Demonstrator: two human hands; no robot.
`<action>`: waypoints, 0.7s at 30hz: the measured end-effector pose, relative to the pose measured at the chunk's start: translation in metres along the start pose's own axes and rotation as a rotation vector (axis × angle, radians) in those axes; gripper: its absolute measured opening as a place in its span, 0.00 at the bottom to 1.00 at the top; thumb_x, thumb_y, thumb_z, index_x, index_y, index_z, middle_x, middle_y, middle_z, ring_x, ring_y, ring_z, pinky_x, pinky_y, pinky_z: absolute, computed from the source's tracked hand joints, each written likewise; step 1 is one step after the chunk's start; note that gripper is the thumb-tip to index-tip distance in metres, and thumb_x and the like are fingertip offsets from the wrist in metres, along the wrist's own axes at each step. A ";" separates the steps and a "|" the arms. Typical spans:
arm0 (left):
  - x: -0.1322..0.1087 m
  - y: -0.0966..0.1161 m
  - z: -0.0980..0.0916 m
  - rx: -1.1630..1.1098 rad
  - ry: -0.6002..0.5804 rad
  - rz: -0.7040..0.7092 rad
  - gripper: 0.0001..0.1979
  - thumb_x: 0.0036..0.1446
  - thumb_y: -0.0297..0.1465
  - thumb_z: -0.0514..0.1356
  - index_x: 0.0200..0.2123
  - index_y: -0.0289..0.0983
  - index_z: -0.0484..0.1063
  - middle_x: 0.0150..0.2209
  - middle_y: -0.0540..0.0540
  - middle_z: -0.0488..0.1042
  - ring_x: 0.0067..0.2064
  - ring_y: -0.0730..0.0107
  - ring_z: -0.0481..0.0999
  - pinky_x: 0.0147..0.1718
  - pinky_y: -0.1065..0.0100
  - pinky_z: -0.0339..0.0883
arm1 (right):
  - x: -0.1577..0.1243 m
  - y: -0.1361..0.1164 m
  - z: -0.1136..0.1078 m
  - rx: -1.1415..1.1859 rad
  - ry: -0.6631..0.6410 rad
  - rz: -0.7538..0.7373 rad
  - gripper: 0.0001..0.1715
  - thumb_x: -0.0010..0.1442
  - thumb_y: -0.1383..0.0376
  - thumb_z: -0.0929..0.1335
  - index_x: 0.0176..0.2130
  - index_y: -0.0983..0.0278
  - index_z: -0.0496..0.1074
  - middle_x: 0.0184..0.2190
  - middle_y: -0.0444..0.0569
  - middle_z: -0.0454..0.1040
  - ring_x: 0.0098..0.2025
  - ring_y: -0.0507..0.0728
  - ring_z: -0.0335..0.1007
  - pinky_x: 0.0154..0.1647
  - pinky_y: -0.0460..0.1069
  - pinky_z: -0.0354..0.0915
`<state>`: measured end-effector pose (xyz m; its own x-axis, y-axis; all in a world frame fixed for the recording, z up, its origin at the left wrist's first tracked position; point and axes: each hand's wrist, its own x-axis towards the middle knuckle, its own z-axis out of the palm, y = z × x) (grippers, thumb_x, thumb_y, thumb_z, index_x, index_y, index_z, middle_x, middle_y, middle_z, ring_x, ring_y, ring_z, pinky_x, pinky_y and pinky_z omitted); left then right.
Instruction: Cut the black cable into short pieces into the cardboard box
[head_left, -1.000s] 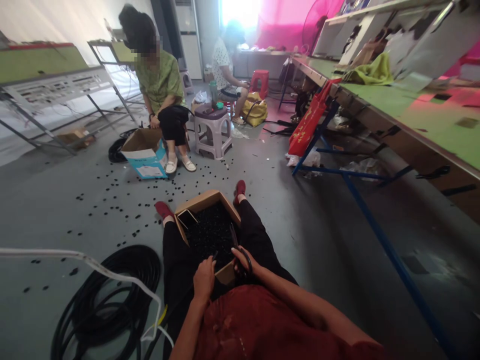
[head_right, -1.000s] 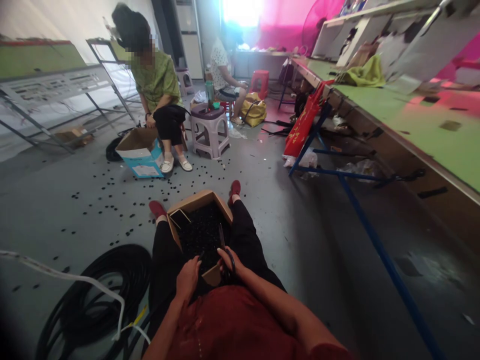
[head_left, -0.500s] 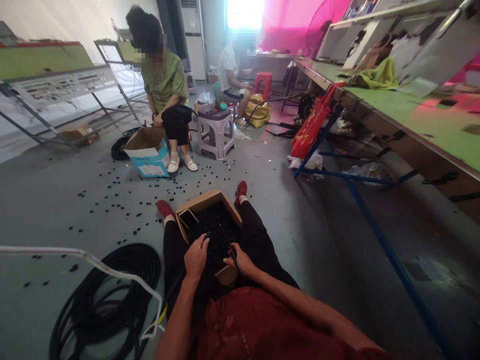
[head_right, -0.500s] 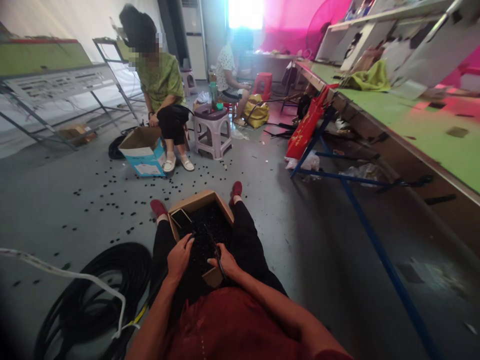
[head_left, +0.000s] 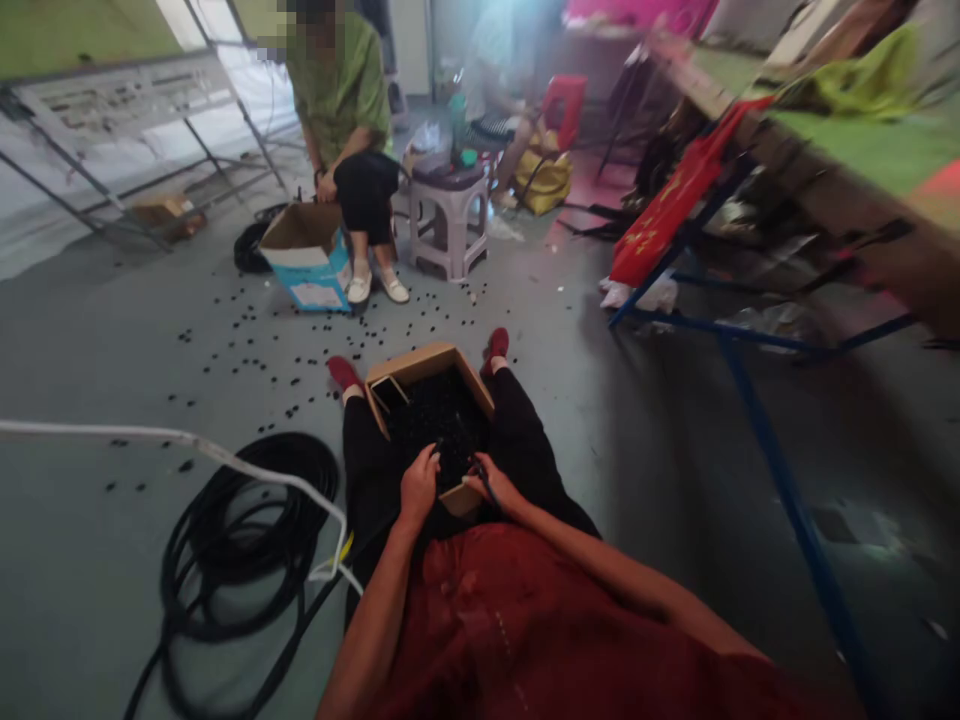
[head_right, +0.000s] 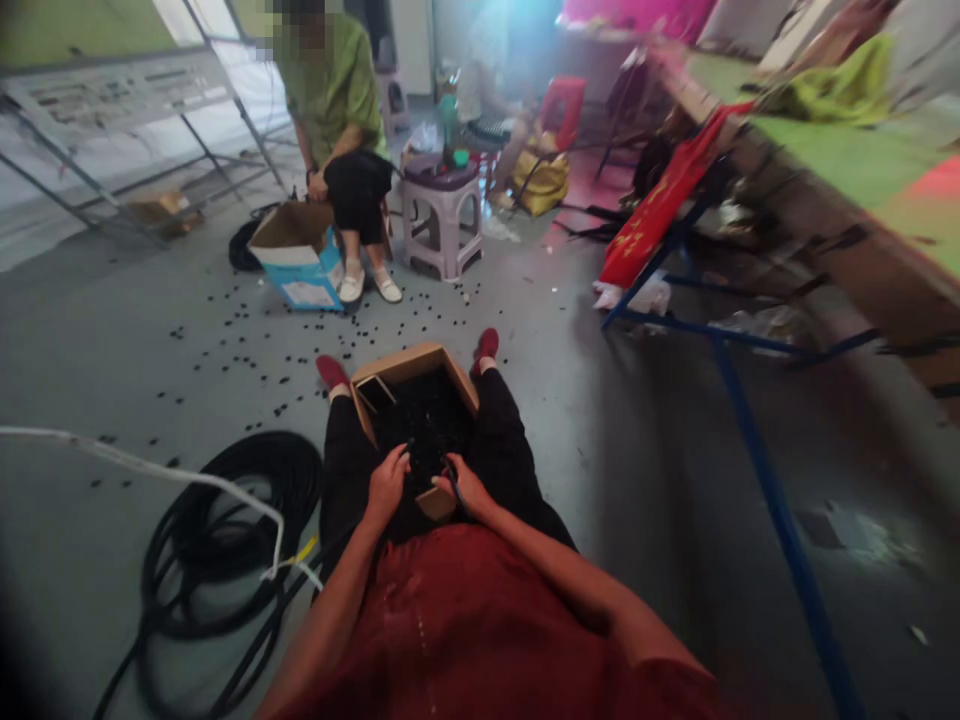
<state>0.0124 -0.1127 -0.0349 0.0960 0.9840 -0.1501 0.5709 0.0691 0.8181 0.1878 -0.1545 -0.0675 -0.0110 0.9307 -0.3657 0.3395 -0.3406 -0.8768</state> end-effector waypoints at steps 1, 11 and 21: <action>0.000 0.002 -0.003 -0.017 0.011 -0.006 0.20 0.63 0.35 0.48 0.52 0.33 0.70 0.36 0.44 0.78 0.37 0.68 0.76 0.41 0.67 0.67 | -0.001 -0.001 0.000 -0.009 0.022 -0.017 0.30 0.54 0.60 0.70 0.54 0.62 0.60 0.42 0.48 0.71 0.42 0.55 0.69 0.44 0.51 0.64; -0.012 0.020 -0.020 -0.198 0.007 0.033 0.17 0.62 0.34 0.51 0.48 0.32 0.71 0.30 0.48 0.72 0.33 0.73 0.71 0.36 0.72 0.62 | -0.014 -0.004 -0.014 -0.128 -0.077 -0.187 0.30 0.55 0.57 0.69 0.55 0.61 0.61 0.48 0.52 0.71 0.48 0.57 0.69 0.50 0.54 0.64; -0.015 0.028 -0.024 -0.327 -0.145 -0.010 0.22 0.60 0.40 0.52 0.51 0.31 0.71 0.26 0.51 0.67 0.28 0.76 0.64 0.31 0.72 0.60 | -0.027 -0.030 -0.030 -0.236 -0.169 -0.234 0.33 0.55 0.56 0.69 0.57 0.63 0.61 0.53 0.54 0.68 0.54 0.60 0.65 0.56 0.56 0.60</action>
<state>0.0078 -0.1219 0.0036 0.2198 0.9511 -0.2172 0.2838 0.1506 0.9470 0.2065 -0.1650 -0.0222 -0.2627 0.9375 -0.2280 0.5168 -0.0628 -0.8538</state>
